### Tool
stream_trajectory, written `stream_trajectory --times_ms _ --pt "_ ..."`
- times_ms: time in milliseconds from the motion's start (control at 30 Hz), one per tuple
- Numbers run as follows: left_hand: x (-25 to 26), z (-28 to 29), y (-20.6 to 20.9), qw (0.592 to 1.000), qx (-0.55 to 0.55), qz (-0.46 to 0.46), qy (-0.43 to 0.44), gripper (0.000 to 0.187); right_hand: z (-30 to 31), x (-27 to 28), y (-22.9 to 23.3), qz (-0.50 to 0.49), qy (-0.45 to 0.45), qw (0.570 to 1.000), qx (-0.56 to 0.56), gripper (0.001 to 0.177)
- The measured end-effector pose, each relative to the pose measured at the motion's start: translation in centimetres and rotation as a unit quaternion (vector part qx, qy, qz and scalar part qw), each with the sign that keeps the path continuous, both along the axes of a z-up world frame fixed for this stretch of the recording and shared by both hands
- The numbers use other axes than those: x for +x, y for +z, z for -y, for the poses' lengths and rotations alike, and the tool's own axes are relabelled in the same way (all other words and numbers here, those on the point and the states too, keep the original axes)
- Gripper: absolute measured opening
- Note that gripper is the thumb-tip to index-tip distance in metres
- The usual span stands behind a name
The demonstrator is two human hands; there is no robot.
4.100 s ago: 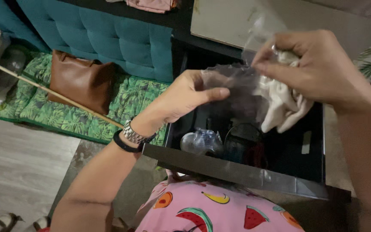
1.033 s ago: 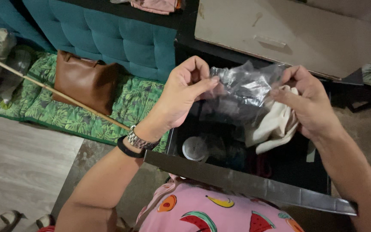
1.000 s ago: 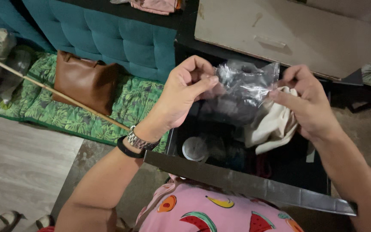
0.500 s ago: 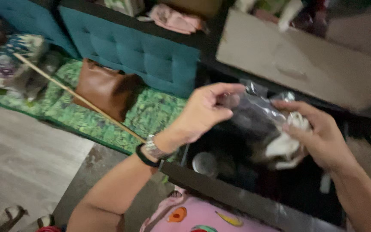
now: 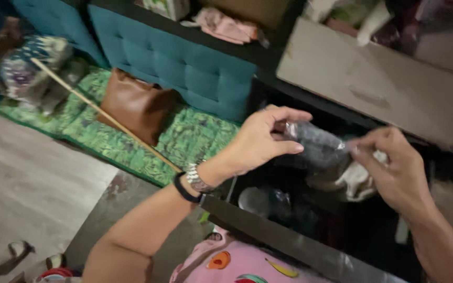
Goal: The person wipes various small items with a white cloth while standing at an open drawer. They handle a plastic-wrapped object, a black pouch, a ruler, a blue package, a calendar, and a small red item, wiping each one and placing it back into the drawer.
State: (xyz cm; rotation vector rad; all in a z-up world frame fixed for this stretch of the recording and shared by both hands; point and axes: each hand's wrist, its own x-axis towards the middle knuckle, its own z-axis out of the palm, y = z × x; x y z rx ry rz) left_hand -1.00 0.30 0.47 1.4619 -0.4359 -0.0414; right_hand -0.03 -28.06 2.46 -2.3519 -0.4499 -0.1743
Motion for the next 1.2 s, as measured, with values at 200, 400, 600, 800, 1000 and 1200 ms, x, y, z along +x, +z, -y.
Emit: stream_trajectory --times_ms 200,400,600,800,1000,1200 --pt "-0.8 -0.1 1.5 0.984 0.167 0.069 0.006 0.075 1.1 -0.1 -0.1 -0.012 0.066 0.984 0.163 0.008" --pt "-0.5 0.3 1.5 0.995 0.022 -0.007 -0.092 0.044 1.5 0.4 -0.7 -0.133 0.039 0.955 0.261 0.017" --pt "-0.2 0.3 0.8 0.998 -0.028 -0.045 -0.033 0.028 1.3 0.7 -0.5 -0.221 0.089 0.923 0.301 0.032" --pt "-0.3 0.2 1.1 0.993 0.048 0.102 0.028 0.032 0.5 0.1 0.3 -0.209 0.112 0.967 0.098 0.055" --pt "-0.2 0.4 0.6 0.996 -0.025 0.008 -0.084 0.027 -0.7 0.4 0.0 -0.266 0.13 0.944 0.146 0.046" --pt "-0.5 0.2 0.7 0.987 -0.125 0.0 -0.097 0.062 -2.4 0.2 -0.7 -0.352 0.164 0.875 0.289 0.042"
